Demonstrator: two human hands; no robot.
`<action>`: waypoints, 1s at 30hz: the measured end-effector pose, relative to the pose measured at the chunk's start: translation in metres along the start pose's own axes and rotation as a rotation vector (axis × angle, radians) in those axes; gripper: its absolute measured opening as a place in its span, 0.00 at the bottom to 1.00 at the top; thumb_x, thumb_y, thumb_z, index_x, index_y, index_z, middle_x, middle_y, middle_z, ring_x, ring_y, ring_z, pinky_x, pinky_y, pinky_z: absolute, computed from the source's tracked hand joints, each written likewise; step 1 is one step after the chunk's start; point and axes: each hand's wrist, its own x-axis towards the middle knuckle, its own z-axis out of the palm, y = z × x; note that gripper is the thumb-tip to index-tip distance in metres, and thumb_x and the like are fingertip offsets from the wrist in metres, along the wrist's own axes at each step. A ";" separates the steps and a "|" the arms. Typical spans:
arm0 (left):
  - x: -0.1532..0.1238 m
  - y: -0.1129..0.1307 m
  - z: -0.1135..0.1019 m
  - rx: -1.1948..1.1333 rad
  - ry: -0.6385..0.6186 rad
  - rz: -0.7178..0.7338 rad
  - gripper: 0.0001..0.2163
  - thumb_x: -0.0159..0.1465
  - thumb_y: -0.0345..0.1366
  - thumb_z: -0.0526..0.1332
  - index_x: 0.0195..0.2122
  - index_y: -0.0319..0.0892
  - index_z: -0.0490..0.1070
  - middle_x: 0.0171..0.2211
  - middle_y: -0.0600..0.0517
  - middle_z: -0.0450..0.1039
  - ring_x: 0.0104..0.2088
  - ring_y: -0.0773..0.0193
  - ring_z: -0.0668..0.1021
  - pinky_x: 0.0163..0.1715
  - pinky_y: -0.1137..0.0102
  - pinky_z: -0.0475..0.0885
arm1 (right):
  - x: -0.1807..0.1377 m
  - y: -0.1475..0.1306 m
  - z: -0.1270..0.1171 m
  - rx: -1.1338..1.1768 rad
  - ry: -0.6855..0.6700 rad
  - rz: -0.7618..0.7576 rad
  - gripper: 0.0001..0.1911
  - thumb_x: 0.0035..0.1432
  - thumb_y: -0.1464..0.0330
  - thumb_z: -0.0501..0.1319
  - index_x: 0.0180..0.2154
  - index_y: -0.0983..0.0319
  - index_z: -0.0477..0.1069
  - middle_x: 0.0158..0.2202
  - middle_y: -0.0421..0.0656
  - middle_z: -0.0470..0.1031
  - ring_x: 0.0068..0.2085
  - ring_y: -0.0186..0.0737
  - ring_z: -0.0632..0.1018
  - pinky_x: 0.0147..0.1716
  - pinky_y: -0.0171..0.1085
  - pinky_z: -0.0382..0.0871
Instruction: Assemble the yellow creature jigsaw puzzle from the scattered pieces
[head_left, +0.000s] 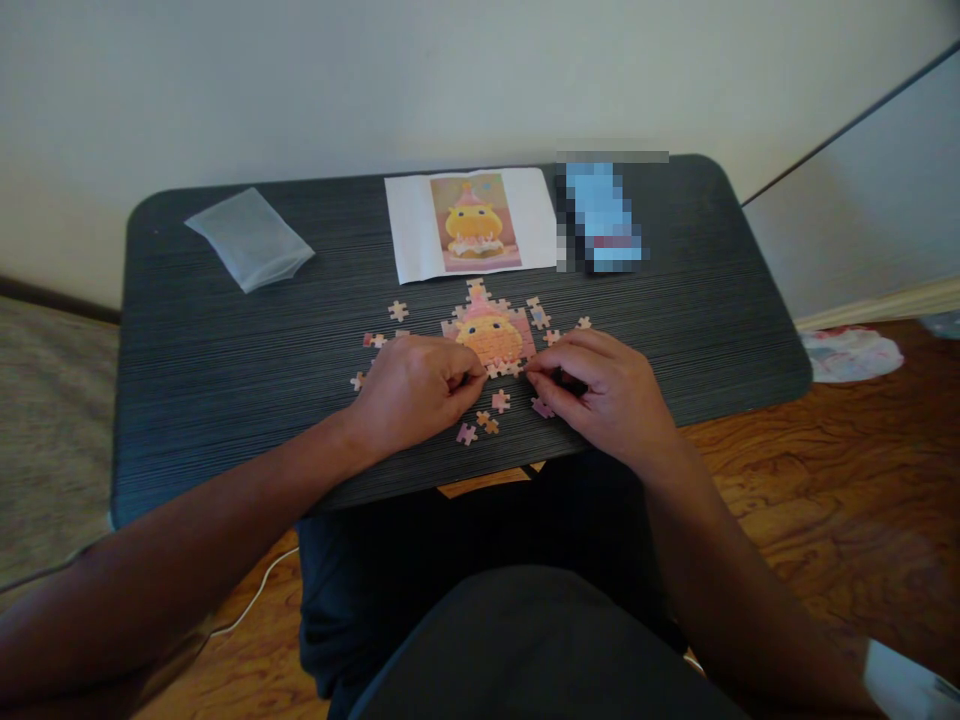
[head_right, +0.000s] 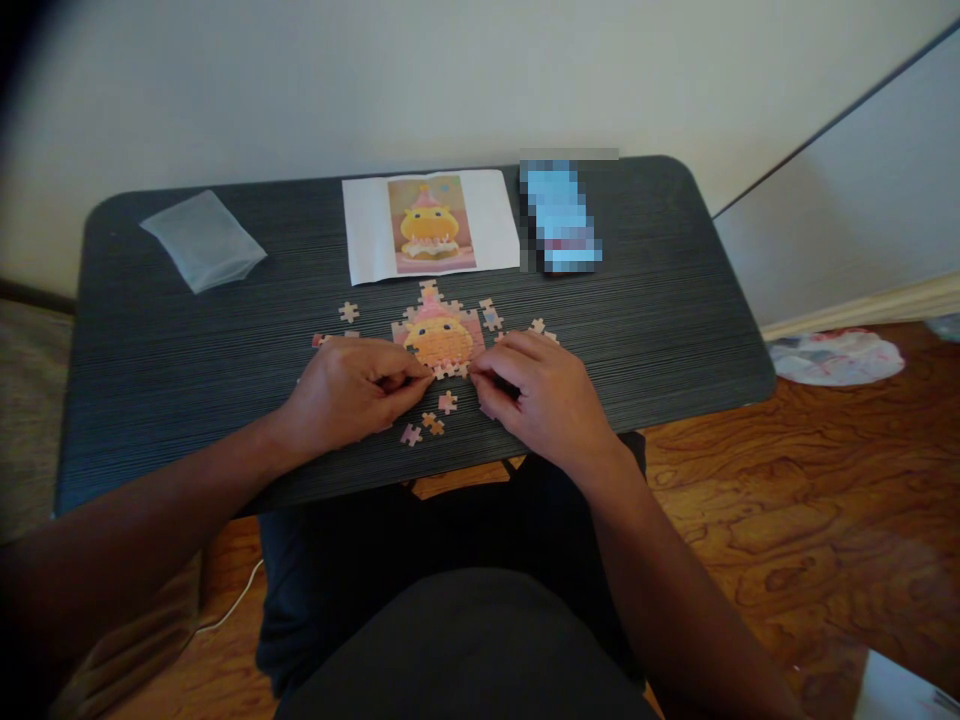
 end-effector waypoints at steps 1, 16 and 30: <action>0.001 0.001 -0.001 -0.006 -0.008 -0.013 0.12 0.68 0.29 0.64 0.25 0.40 0.78 0.19 0.57 0.70 0.21 0.70 0.70 0.26 0.70 0.60 | 0.000 0.000 0.001 0.000 0.007 -0.013 0.06 0.75 0.67 0.64 0.43 0.56 0.81 0.41 0.43 0.83 0.44 0.45 0.82 0.46 0.45 0.73; 0.005 0.007 -0.006 -0.071 -0.051 -0.128 0.11 0.68 0.29 0.65 0.28 0.40 0.82 0.18 0.57 0.72 0.20 0.70 0.70 0.27 0.69 0.63 | 0.000 0.007 0.011 -0.020 0.013 -0.064 0.10 0.75 0.67 0.62 0.50 0.56 0.83 0.42 0.44 0.83 0.44 0.46 0.82 0.45 0.46 0.73; 0.009 0.010 -0.010 -0.104 -0.084 -0.179 0.12 0.66 0.29 0.66 0.24 0.41 0.78 0.18 0.58 0.71 0.20 0.71 0.69 0.27 0.68 0.61 | 0.000 0.011 0.016 -0.021 0.063 -0.082 0.11 0.76 0.67 0.62 0.50 0.58 0.84 0.42 0.45 0.82 0.44 0.46 0.82 0.44 0.45 0.74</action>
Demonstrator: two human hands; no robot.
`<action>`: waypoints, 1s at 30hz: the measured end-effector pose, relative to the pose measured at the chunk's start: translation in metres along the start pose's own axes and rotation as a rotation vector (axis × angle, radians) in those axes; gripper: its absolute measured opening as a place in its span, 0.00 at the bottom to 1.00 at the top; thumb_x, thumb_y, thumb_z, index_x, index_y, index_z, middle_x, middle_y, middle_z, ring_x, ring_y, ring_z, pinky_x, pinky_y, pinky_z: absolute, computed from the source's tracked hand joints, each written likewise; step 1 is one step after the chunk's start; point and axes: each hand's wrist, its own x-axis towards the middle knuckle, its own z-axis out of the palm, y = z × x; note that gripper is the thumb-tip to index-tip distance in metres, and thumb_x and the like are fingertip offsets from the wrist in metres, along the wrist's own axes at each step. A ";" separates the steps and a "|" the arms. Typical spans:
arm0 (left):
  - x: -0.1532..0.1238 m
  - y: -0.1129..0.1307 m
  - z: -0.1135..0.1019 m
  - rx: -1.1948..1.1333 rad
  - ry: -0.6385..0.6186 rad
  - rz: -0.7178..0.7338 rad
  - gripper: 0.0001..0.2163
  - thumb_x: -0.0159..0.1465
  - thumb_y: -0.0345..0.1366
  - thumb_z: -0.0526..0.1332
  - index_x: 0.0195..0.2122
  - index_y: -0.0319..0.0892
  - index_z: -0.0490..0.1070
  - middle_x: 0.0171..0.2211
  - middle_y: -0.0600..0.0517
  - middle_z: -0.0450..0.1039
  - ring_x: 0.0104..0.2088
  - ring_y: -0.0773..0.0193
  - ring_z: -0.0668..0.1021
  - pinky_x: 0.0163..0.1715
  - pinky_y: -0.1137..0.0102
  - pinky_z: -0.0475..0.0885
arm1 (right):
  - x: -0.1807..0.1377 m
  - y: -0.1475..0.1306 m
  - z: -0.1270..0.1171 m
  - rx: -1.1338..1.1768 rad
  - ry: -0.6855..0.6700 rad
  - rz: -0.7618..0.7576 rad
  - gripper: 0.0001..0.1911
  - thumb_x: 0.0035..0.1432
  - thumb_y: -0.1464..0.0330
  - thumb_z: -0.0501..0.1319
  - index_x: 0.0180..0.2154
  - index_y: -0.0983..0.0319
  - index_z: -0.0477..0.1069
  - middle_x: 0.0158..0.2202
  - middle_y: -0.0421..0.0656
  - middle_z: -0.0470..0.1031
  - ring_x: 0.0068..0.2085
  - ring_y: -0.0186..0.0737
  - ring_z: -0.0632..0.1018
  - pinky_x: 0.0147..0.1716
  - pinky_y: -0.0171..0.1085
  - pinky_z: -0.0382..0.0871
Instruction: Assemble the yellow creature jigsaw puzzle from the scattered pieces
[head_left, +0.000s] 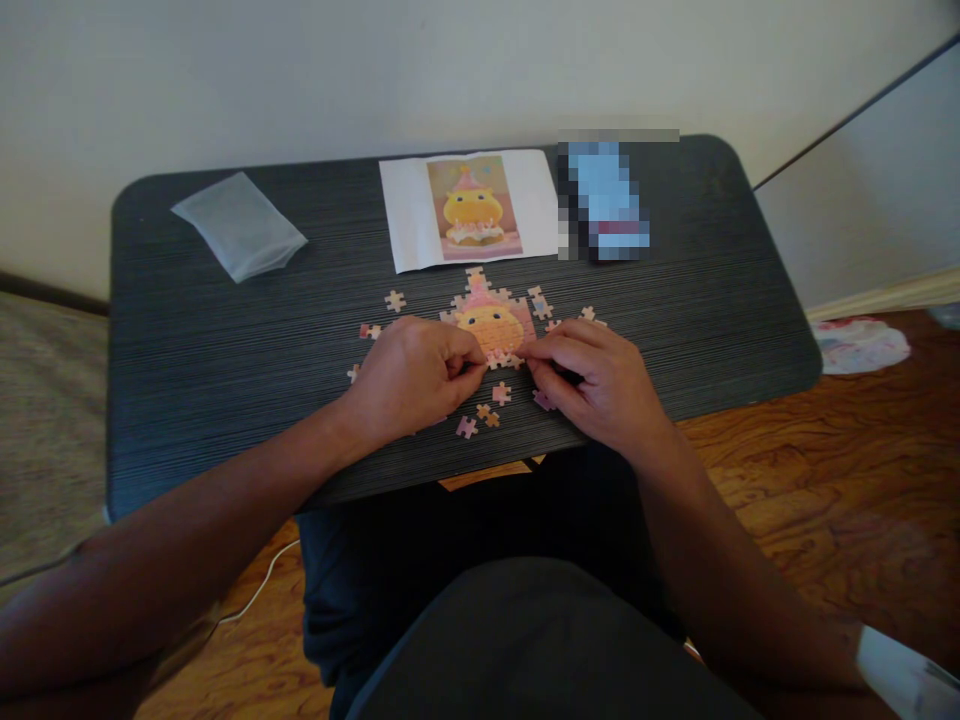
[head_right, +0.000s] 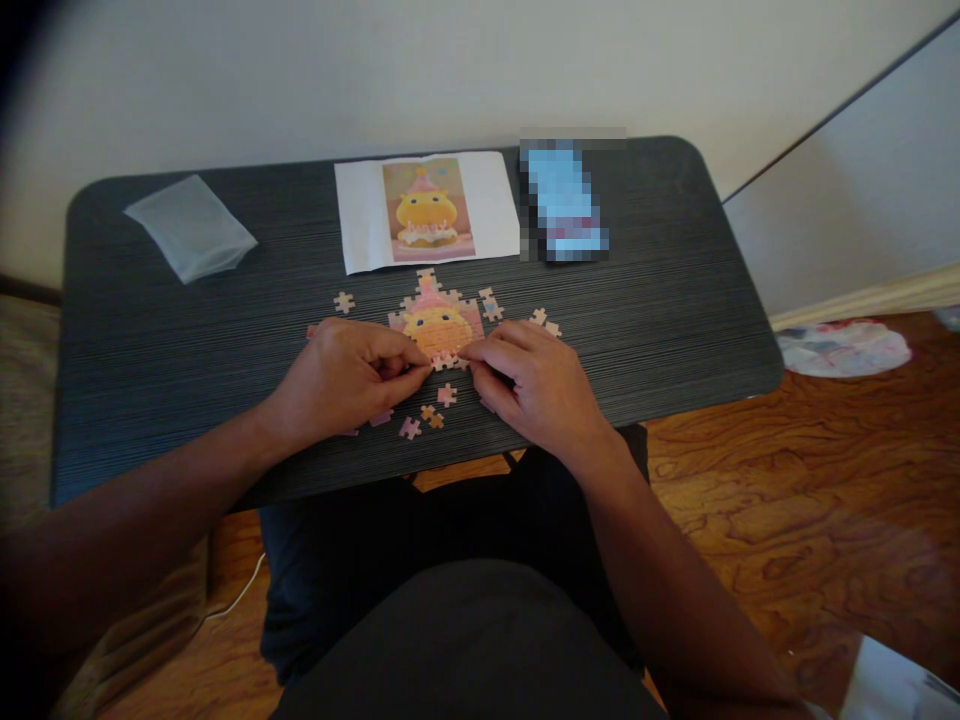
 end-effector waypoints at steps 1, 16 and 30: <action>0.000 0.000 0.000 0.001 -0.001 0.001 0.11 0.66 0.29 0.66 0.25 0.41 0.78 0.18 0.58 0.71 0.20 0.70 0.69 0.27 0.68 0.61 | 0.000 0.000 0.001 0.002 0.005 -0.002 0.11 0.76 0.68 0.62 0.50 0.59 0.84 0.41 0.45 0.82 0.43 0.46 0.82 0.44 0.45 0.74; 0.001 0.002 -0.001 -0.030 -0.014 -0.045 0.09 0.65 0.29 0.67 0.27 0.42 0.82 0.18 0.58 0.71 0.21 0.70 0.69 0.26 0.69 0.61 | -0.002 0.002 0.005 0.046 0.065 -0.054 0.11 0.75 0.69 0.63 0.49 0.58 0.85 0.40 0.44 0.81 0.41 0.44 0.81 0.42 0.44 0.73; 0.002 0.002 -0.003 -0.062 -0.027 -0.046 0.10 0.65 0.31 0.66 0.26 0.42 0.81 0.18 0.57 0.72 0.21 0.70 0.69 0.25 0.69 0.60 | -0.004 0.003 0.005 0.046 0.015 -0.018 0.12 0.73 0.68 0.63 0.50 0.52 0.85 0.40 0.43 0.81 0.42 0.46 0.80 0.44 0.47 0.72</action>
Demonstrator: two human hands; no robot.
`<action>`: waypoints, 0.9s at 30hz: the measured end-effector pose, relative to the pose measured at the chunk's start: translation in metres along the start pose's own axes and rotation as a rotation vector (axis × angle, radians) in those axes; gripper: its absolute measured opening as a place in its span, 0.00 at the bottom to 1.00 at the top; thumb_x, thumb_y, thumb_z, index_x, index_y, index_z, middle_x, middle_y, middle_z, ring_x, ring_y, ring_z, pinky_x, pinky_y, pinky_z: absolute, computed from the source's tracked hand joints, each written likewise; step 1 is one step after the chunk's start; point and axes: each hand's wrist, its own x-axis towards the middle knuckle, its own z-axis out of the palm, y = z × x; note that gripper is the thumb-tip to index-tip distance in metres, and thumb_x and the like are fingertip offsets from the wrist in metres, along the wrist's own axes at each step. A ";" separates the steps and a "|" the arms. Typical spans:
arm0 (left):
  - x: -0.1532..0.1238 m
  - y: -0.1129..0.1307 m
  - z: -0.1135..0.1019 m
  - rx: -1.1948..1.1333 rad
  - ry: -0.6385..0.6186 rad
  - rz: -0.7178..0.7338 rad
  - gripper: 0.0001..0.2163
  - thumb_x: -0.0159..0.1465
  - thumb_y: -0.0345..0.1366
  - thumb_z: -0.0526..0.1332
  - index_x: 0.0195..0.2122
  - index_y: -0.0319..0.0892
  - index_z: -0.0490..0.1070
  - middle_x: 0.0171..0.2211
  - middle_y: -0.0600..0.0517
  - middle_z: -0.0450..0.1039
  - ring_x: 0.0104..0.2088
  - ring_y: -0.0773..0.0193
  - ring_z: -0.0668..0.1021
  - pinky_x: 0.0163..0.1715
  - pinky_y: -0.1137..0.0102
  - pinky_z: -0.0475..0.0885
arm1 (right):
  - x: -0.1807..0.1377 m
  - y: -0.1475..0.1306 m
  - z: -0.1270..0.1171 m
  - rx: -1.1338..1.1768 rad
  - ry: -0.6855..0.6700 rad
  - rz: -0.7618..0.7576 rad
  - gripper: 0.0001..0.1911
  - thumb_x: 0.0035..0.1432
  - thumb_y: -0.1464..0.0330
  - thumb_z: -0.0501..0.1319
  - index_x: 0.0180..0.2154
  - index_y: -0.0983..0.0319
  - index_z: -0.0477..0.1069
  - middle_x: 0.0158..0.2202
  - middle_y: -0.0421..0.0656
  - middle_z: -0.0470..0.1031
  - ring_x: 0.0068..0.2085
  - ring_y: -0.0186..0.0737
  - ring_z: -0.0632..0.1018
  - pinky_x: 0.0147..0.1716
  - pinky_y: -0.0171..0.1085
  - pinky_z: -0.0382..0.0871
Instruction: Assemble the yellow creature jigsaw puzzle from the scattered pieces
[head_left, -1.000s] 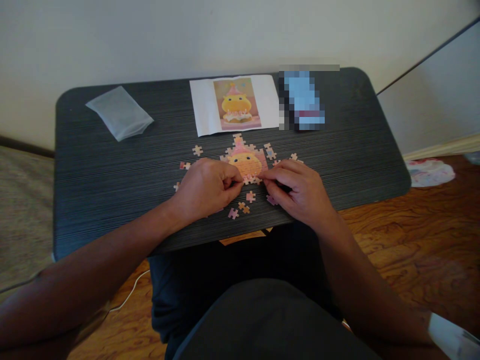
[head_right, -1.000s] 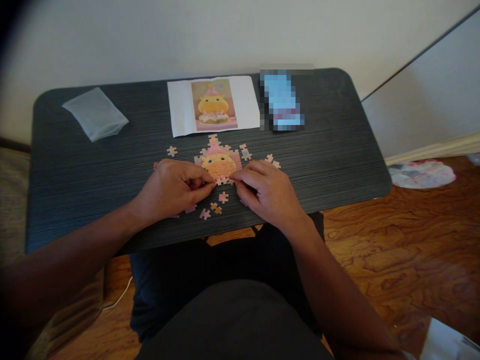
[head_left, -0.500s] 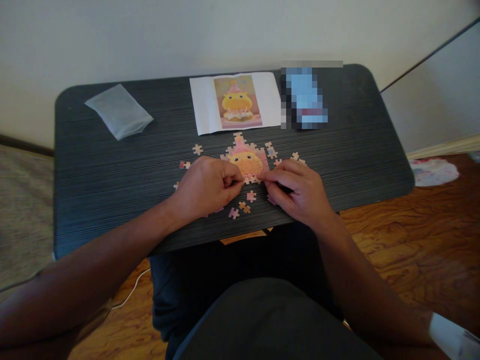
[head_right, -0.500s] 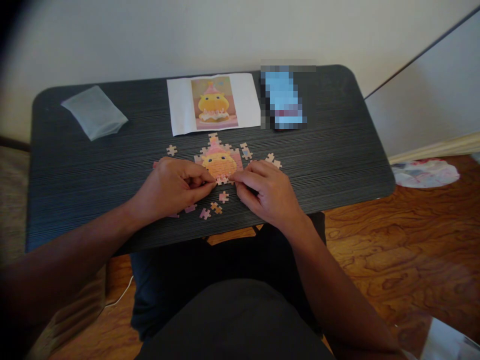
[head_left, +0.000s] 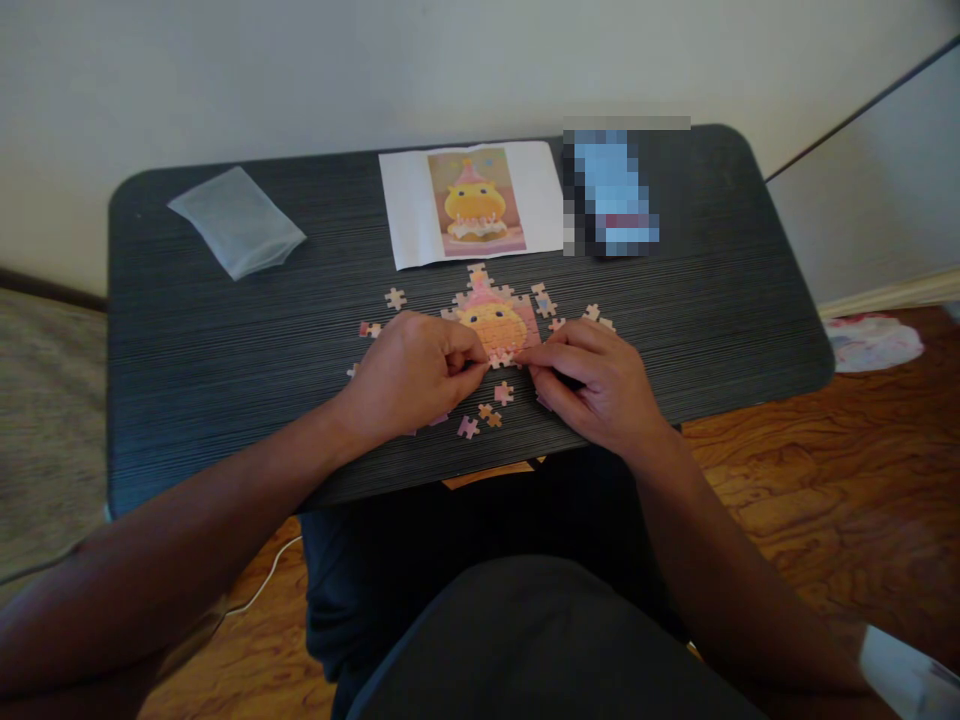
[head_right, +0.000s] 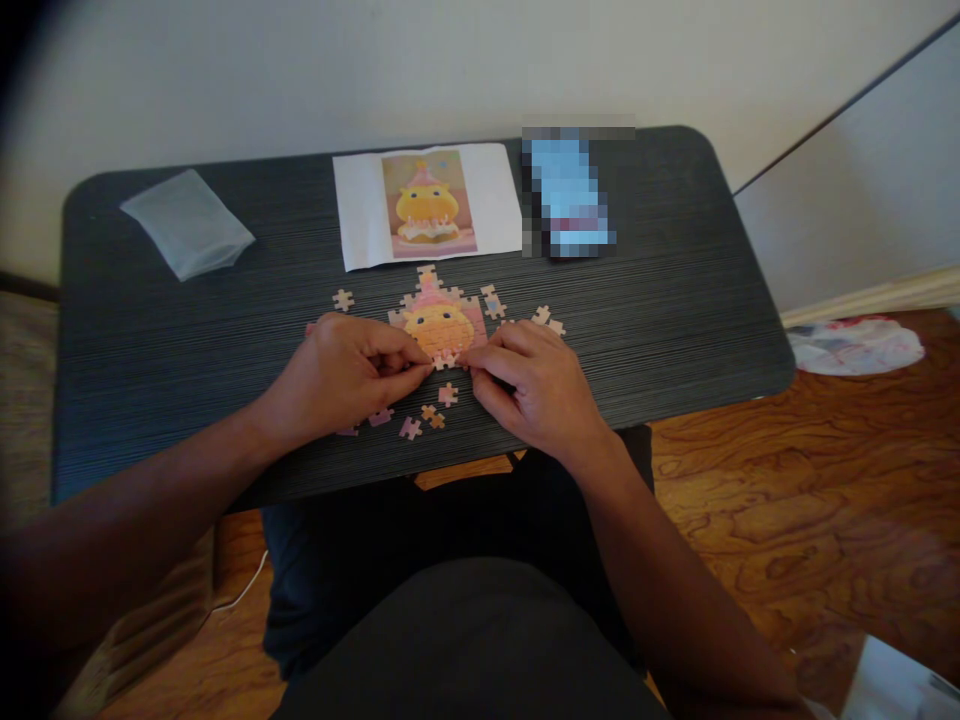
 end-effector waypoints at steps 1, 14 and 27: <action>0.000 0.000 0.000 -0.001 0.001 0.003 0.10 0.65 0.31 0.67 0.26 0.42 0.80 0.18 0.57 0.72 0.21 0.70 0.69 0.25 0.69 0.60 | 0.000 0.000 0.000 -0.001 0.001 0.000 0.12 0.73 0.68 0.63 0.50 0.52 0.85 0.40 0.43 0.81 0.42 0.46 0.80 0.44 0.47 0.72; -0.003 -0.005 -0.026 0.049 -0.153 0.047 0.10 0.67 0.37 0.64 0.33 0.43 0.84 0.27 0.53 0.81 0.26 0.67 0.75 0.30 0.69 0.65 | -0.002 -0.005 -0.007 0.135 0.219 0.150 0.10 0.71 0.69 0.63 0.45 0.54 0.85 0.36 0.40 0.83 0.35 0.41 0.79 0.38 0.46 0.72; -0.002 -0.019 -0.038 -0.003 -0.358 0.086 0.09 0.65 0.37 0.65 0.32 0.43 0.86 0.26 0.53 0.80 0.23 0.68 0.76 0.27 0.70 0.64 | -0.003 -0.006 -0.007 0.134 0.206 0.111 0.09 0.69 0.70 0.64 0.42 0.54 0.85 0.33 0.38 0.83 0.32 0.40 0.78 0.37 0.45 0.72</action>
